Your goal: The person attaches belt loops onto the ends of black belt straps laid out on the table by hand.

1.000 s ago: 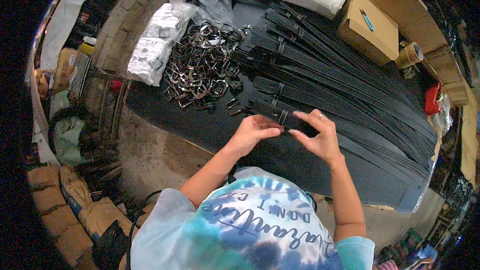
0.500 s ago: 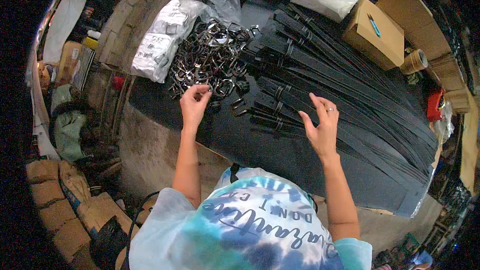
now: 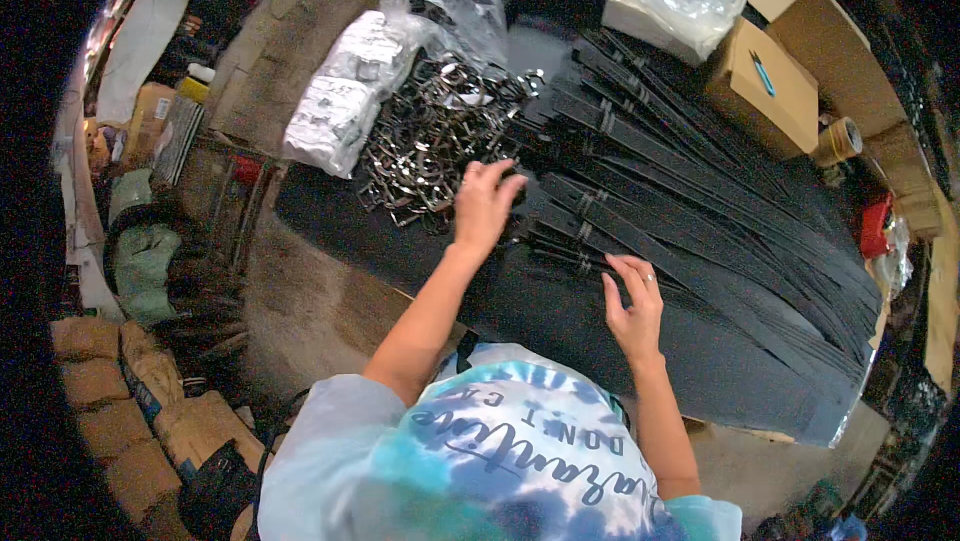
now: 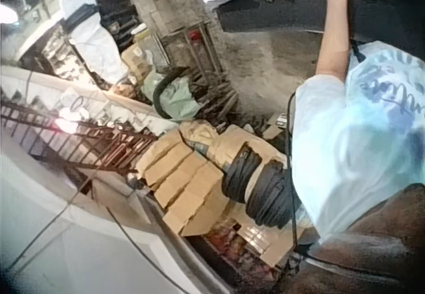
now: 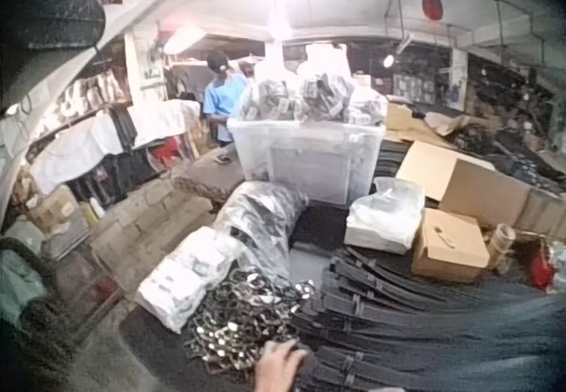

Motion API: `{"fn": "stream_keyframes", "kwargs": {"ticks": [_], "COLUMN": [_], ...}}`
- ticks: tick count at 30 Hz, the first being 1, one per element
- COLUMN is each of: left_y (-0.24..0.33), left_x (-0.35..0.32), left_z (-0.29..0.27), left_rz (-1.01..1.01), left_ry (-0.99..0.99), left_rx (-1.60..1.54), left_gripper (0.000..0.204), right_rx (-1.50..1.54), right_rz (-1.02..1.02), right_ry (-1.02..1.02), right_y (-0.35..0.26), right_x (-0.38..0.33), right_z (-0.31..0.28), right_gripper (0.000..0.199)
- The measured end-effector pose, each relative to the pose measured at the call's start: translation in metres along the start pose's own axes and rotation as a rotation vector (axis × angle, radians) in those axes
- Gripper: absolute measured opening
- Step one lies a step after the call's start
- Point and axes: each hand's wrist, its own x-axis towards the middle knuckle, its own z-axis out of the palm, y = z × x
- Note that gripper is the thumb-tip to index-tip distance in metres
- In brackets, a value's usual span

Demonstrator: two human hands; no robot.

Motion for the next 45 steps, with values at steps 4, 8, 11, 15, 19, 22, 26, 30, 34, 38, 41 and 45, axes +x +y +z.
{"fn": "stream_keyframes", "kwargs": {"ticks": [4, 8, 11, 15, 19, 22, 26, 30, 34, 38, 41, 45], "left_y": [-0.004, -0.007, -0.015, -0.026, -0.039, -0.04, -0.039, -0.047, -0.037, -0.05, -0.067, -0.084], "left_x": [-0.001, 0.001, 0.007, 0.014, 0.017, 0.018, 0.021, 0.024, 0.041, 0.065, 0.081, 0.091], "left_z": [0.019, 0.01, -0.002, -0.004, -0.004, -0.003, -0.01, -0.02, -0.047, -0.079, -0.095, -0.086], "left_rz": [0.009, 0.023, 0.006, 0.223, 0.234, 0.234, 0.18, 0.197, -0.427, -0.296, 0.116, 0.175], "left_ry": [-0.124, -0.123, -0.195, -0.324, -0.307, -0.245, -0.281, -0.309, -0.352, 0.085, 0.231, 0.093], "left_rx": [0.187, 0.166, 0.054, 0.038, 0.051, 0.008, -0.071, -0.216, -1.049, -0.907, -0.093, -0.003], "left_gripper": [0.046, 0.042, 0.041, 0.037, 0.039, 0.036, 0.036, 0.033, 0.024, 0.023, 0.031, 0.029], "right_rx": [0.019, 0.021, 0.02, 0.015, 0.013, 0.018, -0.01, -0.025, -0.041, -0.03, 0.01, 0.033], "right_rz": [0.074, 0.139, 0.176, 0.201, 0.177, 0.202, 0.204, 0.234, 0.189, 0.157, 0.172, 0.182], "right_ry": [0.014, 0.045, 0.051, 0.054, 0.01, 0.015, 0.042, 0.037, 0.057, 0.058, 0.039, 0.014], "right_y": [-0.005, -0.007, -0.01, -0.009, -0.009, -0.014, -0.008, -0.008, -0.005, -0.007, -0.009, -0.004], "right_x": [-0.016, -0.028, -0.033, -0.036, -0.028, -0.023, -0.03, -0.035, -0.033, -0.028, -0.026, -0.028], "right_z": [0.004, 0.011, 0.015, 0.022, 0.033, 0.033, 0.028, 0.025, 0.024, 0.024, 0.024, 0.024], "right_gripper": [0.024, 0.024, 0.022, 0.021, 0.021, 0.021, 0.021, 0.021, 0.021, 0.021, 0.021, 0.022]}}
